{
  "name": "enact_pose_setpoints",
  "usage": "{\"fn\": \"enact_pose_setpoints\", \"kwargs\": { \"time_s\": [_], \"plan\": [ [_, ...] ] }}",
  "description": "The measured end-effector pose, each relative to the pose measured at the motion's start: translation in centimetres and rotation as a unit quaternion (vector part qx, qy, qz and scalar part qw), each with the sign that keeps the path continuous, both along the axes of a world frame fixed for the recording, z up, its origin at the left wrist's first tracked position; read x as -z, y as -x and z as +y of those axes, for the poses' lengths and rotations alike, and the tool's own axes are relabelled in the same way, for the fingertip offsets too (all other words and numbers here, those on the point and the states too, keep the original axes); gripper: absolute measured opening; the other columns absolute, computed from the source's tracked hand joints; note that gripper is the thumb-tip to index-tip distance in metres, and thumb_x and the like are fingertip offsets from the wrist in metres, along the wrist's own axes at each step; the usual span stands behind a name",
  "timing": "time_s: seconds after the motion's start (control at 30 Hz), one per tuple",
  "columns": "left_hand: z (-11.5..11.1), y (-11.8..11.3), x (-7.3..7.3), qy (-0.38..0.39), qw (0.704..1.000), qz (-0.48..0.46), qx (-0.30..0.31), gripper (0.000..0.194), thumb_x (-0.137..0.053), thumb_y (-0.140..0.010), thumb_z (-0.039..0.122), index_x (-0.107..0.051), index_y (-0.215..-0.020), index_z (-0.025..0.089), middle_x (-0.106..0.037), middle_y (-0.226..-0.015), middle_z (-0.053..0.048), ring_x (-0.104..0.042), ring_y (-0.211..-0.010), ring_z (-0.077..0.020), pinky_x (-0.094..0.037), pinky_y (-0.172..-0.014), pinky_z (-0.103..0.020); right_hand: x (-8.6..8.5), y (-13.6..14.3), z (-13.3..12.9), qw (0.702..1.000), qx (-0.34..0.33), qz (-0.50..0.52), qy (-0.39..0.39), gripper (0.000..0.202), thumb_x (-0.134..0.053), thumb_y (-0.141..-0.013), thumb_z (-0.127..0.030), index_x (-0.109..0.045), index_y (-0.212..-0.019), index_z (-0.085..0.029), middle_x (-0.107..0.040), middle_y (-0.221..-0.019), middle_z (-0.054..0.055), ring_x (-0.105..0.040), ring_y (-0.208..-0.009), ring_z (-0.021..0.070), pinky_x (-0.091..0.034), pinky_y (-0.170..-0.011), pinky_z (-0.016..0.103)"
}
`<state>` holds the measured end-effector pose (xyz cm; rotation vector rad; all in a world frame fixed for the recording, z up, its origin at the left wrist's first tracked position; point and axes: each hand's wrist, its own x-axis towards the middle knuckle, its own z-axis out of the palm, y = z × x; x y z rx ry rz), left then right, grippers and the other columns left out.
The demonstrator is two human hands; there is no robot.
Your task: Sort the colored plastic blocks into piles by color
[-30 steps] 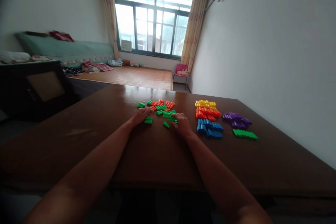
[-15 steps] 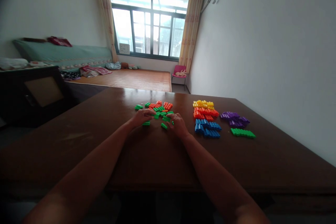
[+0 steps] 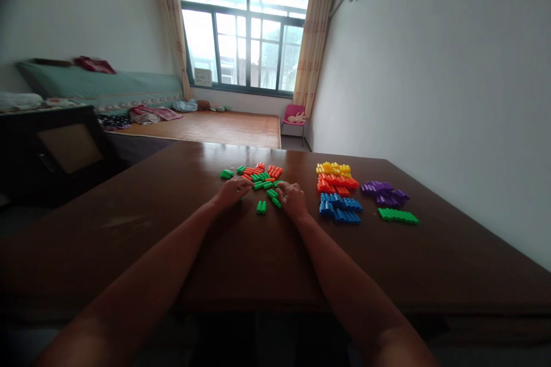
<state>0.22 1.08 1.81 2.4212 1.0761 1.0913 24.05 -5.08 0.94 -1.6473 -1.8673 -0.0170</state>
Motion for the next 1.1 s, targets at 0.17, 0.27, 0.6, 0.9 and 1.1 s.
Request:
{"fn": "enact_pose_setpoints", "kwargs": {
  "time_s": [0.17,0.27,0.6,0.9,1.1],
  "plan": [
    [0.1,0.2,0.0,0.004,0.999,-0.023,-0.032,0.021,-0.054,-0.083,0.026,-0.073,-0.088,0.019,-0.072,-0.093,-0.004,-0.064,-0.086,-0.0176,-0.052,-0.079,-0.027,-0.2,-0.2,0.0,0.999,0.0,-0.042,0.026,0.033,-0.05,-0.092,-0.043,-0.062,-0.118,-0.026,-0.069,-0.108,0.005,-0.056,-0.103,0.0211,-0.042,-0.085,0.032],
    [0.1,0.2,0.2,0.023,0.999,-0.023,-0.027,0.022,-0.054,-0.082,0.026,-0.073,-0.09,0.019,-0.072,-0.094,-0.005,-0.065,-0.085,-0.0175,-0.053,-0.078,-0.027,-0.4,0.7,0.0,0.995,-0.018,-0.085,0.04,0.036,-0.051,-0.09,-0.048,-0.062,-0.118,-0.027,-0.069,-0.108,0.007,-0.054,-0.106,0.0241,-0.039,-0.086,0.037],
    [0.9,0.6,0.9,0.034,0.999,-0.027,-0.027,0.023,-0.053,-0.083,0.027,-0.073,-0.09,0.019,-0.072,-0.097,-0.005,-0.066,-0.089,-0.0191,-0.054,-0.079,-0.028,-1.9,0.3,-1.6,0.996,-0.037,-0.079,0.012,0.033,-0.049,-0.09,-0.052,-0.067,-0.091,-0.025,-0.069,-0.094,0.007,-0.054,-0.096,0.0235,-0.038,-0.083,0.037],
    [1.0,0.7,1.2,0.035,0.999,-0.01,-0.02,0.023,-0.052,-0.083,0.028,-0.072,-0.091,0.02,-0.071,-0.098,-0.004,-0.065,-0.089,-0.0177,-0.054,-0.079,-0.026,-1.5,-1.9,-1.3,0.988,-0.076,-0.101,0.084,0.015,-0.07,-0.078,-0.029,-0.072,-0.093,-0.027,-0.063,-0.101,0.004,-0.062,-0.086,0.0176,-0.045,-0.073,0.027],
    [1.0,0.6,1.3,0.038,0.999,-0.016,-0.025,0.022,-0.053,-0.083,0.027,-0.072,-0.09,0.02,-0.072,-0.097,-0.003,-0.065,-0.088,-0.0174,-0.053,-0.078,-0.026,-1.3,-1.4,-1.3,0.984,-0.129,-0.093,0.078,0.025,-0.062,-0.072,-0.007,-0.07,-0.088,-0.024,-0.062,-0.101,0.004,-0.061,-0.087,0.0168,-0.047,-0.079,0.027]
  ]
}}
